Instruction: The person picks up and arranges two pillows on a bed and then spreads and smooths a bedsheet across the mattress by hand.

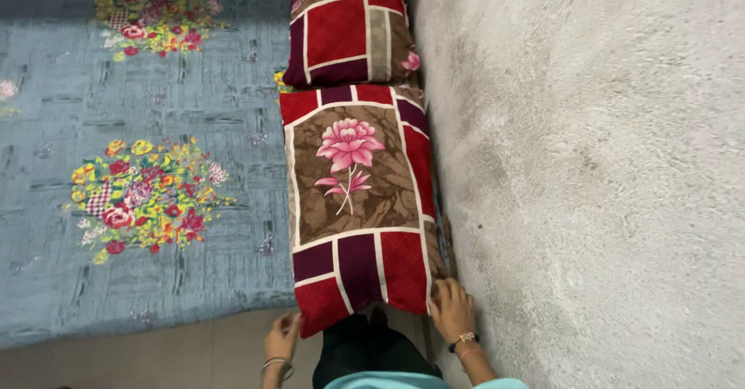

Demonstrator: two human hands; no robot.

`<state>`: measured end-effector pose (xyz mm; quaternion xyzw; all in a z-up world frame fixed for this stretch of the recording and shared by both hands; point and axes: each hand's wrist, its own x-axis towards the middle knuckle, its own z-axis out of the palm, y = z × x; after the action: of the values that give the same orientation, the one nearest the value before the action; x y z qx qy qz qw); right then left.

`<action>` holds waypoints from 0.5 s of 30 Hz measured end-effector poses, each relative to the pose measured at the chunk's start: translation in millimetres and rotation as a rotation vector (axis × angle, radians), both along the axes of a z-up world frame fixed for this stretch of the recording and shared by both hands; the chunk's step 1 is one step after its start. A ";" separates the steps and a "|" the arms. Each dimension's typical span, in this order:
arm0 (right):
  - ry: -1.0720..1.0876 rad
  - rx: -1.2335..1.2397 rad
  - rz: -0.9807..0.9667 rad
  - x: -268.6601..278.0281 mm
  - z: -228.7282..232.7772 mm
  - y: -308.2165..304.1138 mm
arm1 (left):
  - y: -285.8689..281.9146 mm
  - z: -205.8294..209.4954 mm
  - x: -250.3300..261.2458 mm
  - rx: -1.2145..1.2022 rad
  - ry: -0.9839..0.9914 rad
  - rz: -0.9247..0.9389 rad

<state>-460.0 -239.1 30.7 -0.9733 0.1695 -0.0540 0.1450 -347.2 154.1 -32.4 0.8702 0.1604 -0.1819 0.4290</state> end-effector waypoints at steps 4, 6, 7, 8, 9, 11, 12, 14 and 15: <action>0.038 0.020 0.114 15.4 -3.0 13.8 | -29.2 -9.9 4.8 0.145 0.038 -0.196; 0.088 0.021 0.147 15.4 -18.7 10.6 | -34.3 -9.2 8.7 0.416 0.138 -0.389; 0.130 0.011 0.153 18.9 -26.4 5.3 | -25.9 -8.3 2.6 0.386 0.144 -0.311; 0.167 -0.002 0.157 19.6 -31.4 1.6 | -10.0 -7.2 -5.1 0.355 0.145 -0.235; 0.211 0.072 0.108 15.6 -35.9 -0.1 | 4.6 -4.3 -10.8 0.324 0.146 -0.160; 0.296 0.222 0.009 9.6 -40.0 -3.3 | 22.8 0.8 -18.1 0.413 0.219 -0.113; 0.230 0.170 0.089 4.2 -39.8 -6.3 | 19.6 1.3 -12.1 0.463 0.260 -0.166; 0.101 0.068 0.248 -5.6 -37.3 -10.9 | 17.1 1.0 -0.2 0.569 0.346 -0.273; 0.122 0.110 0.138 -5.7 -36.0 -11.9 | 11.4 0.9 6.6 0.611 0.348 -0.302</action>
<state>-465.8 -251.1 -5.3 -0.9747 0.1134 0.0250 0.1910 -340.6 165.4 -31.5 0.9279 0.1474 -0.3319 0.0845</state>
